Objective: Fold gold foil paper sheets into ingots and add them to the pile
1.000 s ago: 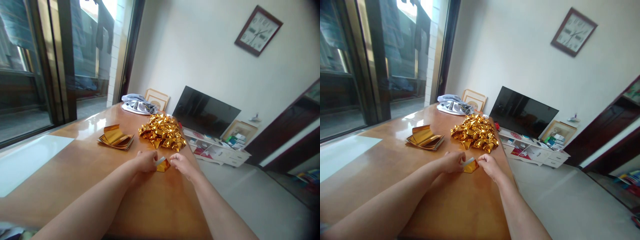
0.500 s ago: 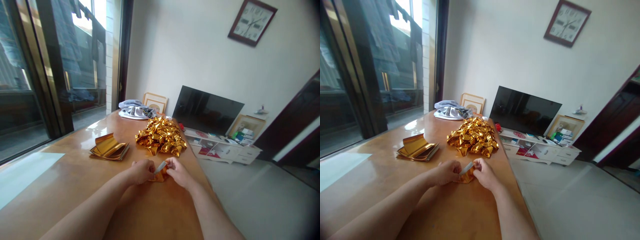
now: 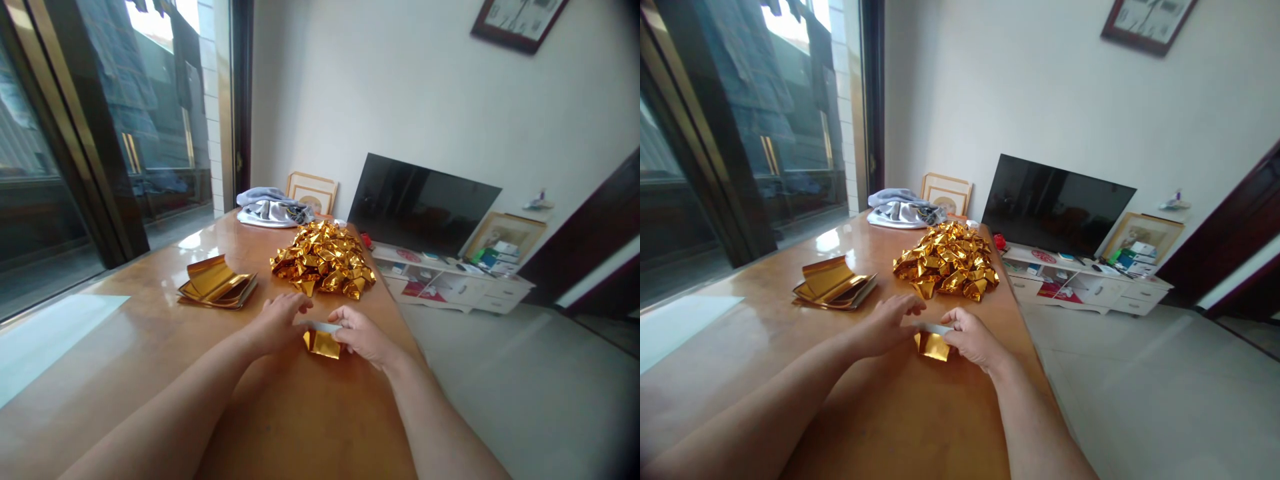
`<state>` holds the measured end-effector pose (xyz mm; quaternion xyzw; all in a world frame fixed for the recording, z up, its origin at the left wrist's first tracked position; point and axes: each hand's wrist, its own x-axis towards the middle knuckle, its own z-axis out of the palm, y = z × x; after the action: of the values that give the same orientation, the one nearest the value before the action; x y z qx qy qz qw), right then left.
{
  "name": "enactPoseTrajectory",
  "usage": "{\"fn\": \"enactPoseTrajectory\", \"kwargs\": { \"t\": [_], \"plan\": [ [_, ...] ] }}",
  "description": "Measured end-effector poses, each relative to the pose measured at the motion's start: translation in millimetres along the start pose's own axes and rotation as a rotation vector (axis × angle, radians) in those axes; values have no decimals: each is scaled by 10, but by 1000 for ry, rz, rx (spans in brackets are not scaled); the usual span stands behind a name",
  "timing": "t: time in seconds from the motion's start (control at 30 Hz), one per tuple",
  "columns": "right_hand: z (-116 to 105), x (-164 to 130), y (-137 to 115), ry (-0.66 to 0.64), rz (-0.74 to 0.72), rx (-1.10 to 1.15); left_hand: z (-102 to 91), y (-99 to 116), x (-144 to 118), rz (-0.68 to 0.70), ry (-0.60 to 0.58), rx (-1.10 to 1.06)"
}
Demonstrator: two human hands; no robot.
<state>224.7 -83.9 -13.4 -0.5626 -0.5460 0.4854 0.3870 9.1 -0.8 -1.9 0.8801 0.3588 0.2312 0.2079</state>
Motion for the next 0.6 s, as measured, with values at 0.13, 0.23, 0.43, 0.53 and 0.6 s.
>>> {"fn": "enactPoseTrajectory", "kwargs": {
  "t": [0.13, 0.23, 0.43, 0.53, 0.6],
  "plan": [
    [30, 6, 33, 92, 73, -26, 71, 29, 8, 126, 53, 56],
    [35, 21, 72, 110, 97, -5, 174, 60, -11, 173, -42, 3],
    [21, 19, 80, 98, 172, 29, 233, 157, -78, 225, -199, -22],
    [8, 20, 82, 116, 202, 66, 191, 208, -86, 221, -226, -1],
    [-3, 29, 100, 120, 217, 95, 179, 229, -85, 207, -227, 9]
  ]
}}
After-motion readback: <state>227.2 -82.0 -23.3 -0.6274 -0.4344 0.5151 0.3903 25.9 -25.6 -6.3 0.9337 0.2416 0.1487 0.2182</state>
